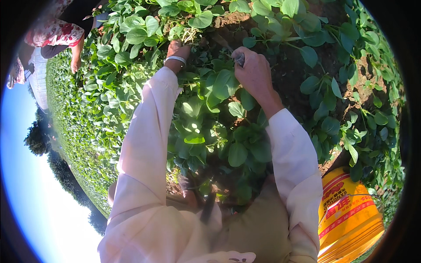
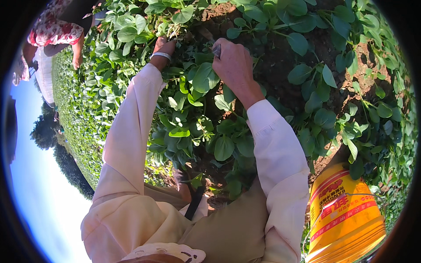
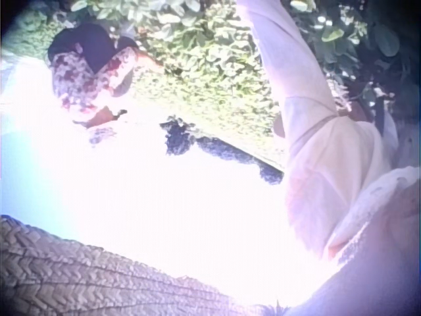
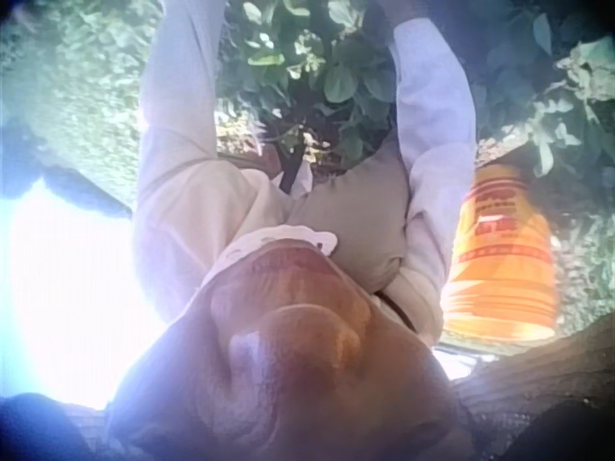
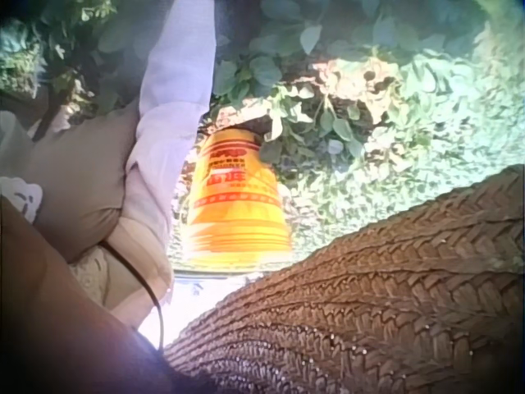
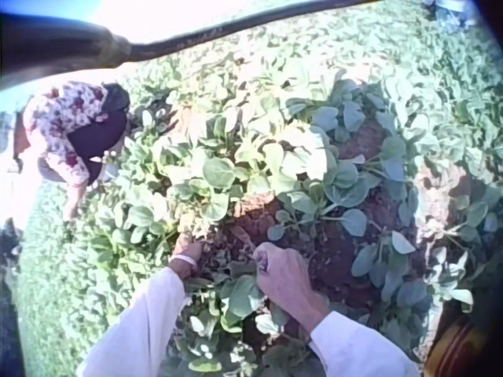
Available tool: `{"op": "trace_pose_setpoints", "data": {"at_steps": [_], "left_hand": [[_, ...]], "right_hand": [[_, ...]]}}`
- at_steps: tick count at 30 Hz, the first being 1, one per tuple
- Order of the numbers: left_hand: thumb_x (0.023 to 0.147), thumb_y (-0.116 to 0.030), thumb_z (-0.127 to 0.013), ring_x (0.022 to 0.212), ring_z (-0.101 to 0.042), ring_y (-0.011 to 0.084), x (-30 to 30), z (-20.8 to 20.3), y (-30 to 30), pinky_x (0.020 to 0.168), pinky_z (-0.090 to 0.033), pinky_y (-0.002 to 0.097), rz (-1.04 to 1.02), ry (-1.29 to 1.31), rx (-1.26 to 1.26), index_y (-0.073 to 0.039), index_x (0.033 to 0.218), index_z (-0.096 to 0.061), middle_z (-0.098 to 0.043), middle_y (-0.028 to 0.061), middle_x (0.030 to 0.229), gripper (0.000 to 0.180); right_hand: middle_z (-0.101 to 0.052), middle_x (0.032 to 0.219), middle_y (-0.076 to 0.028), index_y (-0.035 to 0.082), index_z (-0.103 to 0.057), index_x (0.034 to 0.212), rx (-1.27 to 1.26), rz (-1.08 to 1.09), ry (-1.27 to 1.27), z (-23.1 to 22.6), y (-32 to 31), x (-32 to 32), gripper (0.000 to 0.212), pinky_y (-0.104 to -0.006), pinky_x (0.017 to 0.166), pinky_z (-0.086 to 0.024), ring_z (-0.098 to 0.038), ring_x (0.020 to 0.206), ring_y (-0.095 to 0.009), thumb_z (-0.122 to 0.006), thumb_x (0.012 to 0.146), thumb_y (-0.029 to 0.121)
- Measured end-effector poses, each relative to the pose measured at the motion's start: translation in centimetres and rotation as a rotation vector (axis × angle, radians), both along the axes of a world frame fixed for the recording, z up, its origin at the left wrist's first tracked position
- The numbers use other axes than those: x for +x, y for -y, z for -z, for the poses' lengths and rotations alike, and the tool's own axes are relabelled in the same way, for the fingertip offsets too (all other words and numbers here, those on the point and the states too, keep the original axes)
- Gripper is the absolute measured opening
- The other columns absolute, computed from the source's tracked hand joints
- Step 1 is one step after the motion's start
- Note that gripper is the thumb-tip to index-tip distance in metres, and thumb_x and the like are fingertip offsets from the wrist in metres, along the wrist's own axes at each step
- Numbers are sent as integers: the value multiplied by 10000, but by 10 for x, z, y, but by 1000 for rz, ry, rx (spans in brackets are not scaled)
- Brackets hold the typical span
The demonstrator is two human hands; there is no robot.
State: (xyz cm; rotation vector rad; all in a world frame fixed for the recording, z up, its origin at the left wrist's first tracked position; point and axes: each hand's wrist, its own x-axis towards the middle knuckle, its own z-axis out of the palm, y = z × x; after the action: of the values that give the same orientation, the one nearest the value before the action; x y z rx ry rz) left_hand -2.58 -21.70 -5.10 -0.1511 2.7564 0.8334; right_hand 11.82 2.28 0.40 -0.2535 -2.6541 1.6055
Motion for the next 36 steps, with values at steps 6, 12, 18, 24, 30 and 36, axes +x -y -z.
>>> {"op": "trace_pose_setpoints", "data": {"at_steps": [6, 12, 18, 24, 30, 36], "left_hand": [[712, -212, -626, 811, -643, 327, 34, -18, -47, 694, -522, 426, 634, -235, -668, -185, 1178, -568, -644, 143, 932, 471], [768, -173, -622, 773, -668, 313, 27, -35, -75, 626, -511, 411, 737, -219, -801, -85, 1155, -511, -663, 157, 890, 412], [747, -271, -674, 860, -670, 304, -2, -50, -86, 730, -516, 407, 485, 24, -872, -103, 1001, -659, -680, 139, 914, 305], [797, -287, -579, 964, -653, 273, -8, -38, -82, 799, -512, 375, 293, -7, -773, -79, 1024, -663, -672, 141, 1023, 319], [756, -263, -554, 988, -624, 340, -21, -12, -68, 852, -497, 380, 282, 42, -522, -33, 1012, -639, -643, 216, 1039, 355], [749, -166, -550, 999, -590, 374, -19, -22, -41, 912, -466, 362, -35, 284, -56, -3, 996, -625, -616, 234, 1061, 305]], "right_hand": [[-673, 800, -145, 70, -663, 909, 96, 67, 64, 8, 18, -20, 175, -414, 713, -506, -644, 774, -347, -615, 741, 72], [-665, 782, -170, 87, -645, 895, 8, 140, 34, 16, 25, -31, 175, -449, 696, -505, -642, 771, -370, -628, 721, 89], [-665, 772, -159, 107, -622, 953, 118, 32, 66, 16, 28, -6, 232, -464, 677, -490, -641, 761, -372, -633, 723, 76], [-663, 766, -157, 107, -611, 973, 106, 56, 47, 18, 24, -3, 265, -464, 672, -491, -641, 755, -366, -647, 712, 81], [-672, 804, -151, 94, -652, 908, 82, 85, 62, 17, 30, -31, 214, -431, 695, -514, -645, 781, -359, -655, 694, 100], [-684, 834, -136, 106, -693, 880, -183, 243, 167, 15, 23, -44, 182, -401, 719, -520, -649, 808, -345, -619, 714, 120]]}}
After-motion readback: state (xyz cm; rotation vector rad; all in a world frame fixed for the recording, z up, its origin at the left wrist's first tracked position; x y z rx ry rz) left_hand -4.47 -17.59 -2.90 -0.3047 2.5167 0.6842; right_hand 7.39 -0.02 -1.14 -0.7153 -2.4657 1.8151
